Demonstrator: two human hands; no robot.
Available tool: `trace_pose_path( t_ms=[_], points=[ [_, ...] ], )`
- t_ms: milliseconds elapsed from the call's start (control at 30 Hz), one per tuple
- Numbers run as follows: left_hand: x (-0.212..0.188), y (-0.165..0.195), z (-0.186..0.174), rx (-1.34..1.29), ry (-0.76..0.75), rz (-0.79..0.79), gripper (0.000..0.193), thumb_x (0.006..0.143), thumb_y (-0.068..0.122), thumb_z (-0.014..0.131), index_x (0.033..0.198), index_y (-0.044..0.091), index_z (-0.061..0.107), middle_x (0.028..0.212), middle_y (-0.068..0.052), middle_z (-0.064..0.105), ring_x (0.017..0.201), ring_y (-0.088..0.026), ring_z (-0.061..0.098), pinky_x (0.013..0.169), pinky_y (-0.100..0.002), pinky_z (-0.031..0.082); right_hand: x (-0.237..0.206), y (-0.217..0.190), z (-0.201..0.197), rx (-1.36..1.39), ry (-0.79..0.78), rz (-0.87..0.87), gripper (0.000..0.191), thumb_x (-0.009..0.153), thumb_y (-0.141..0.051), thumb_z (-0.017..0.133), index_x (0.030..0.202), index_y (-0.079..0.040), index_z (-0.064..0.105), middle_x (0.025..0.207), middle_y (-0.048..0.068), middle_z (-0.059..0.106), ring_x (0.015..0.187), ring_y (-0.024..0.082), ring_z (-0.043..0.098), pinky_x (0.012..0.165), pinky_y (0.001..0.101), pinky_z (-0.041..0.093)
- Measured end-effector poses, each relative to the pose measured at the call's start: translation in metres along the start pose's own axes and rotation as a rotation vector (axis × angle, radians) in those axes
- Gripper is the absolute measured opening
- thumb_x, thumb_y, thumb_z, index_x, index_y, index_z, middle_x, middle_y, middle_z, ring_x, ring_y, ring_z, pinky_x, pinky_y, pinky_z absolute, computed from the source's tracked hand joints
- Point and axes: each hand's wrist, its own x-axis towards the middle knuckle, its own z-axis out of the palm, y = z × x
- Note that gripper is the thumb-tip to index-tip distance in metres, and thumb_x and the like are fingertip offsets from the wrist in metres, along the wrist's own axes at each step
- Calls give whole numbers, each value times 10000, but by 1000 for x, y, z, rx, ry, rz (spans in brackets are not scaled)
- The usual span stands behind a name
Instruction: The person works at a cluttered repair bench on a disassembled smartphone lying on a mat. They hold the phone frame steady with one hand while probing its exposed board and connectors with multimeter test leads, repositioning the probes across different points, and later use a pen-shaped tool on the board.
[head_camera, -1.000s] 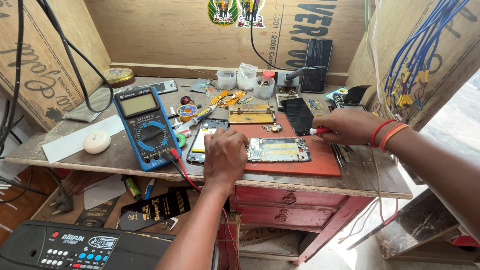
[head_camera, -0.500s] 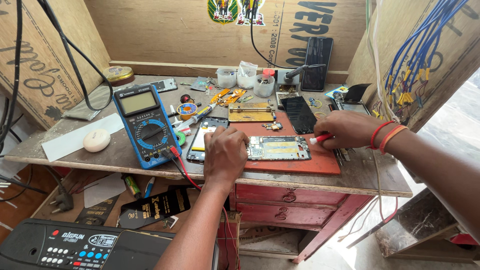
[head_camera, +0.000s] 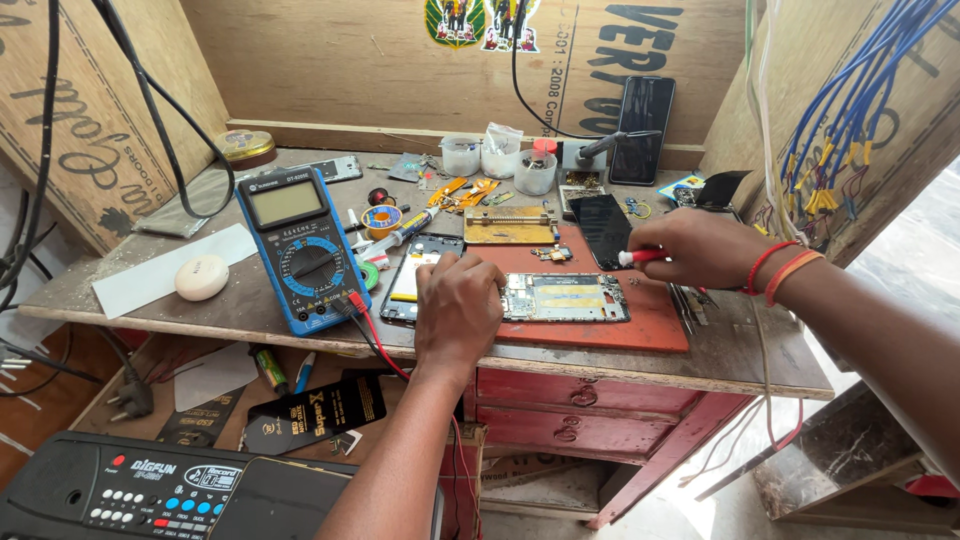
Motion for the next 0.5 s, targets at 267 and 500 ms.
trace_pose_path(
  t_ms=[267,500],
  points=[
    [1,-5,6,-102,64,-40,258,917,5,554,1156,101,562,858,-55,698,819,-267,667,870,-422,444,14,-36,-11,649,356,-34,251,1006,-106,635,1250,-58,605,963,70,784,883,74,704,745,269,569],
    [0,-4,2,-97,19,-81,256,923,26,537,1170,91,524,699,-93,690,760,-330,688,876,-451,442,41,-91,33,1096,798,-184,477,1074,35,605,1454,-75,339,1125,192,741,912,150,693,819,275,585]
  ],
)
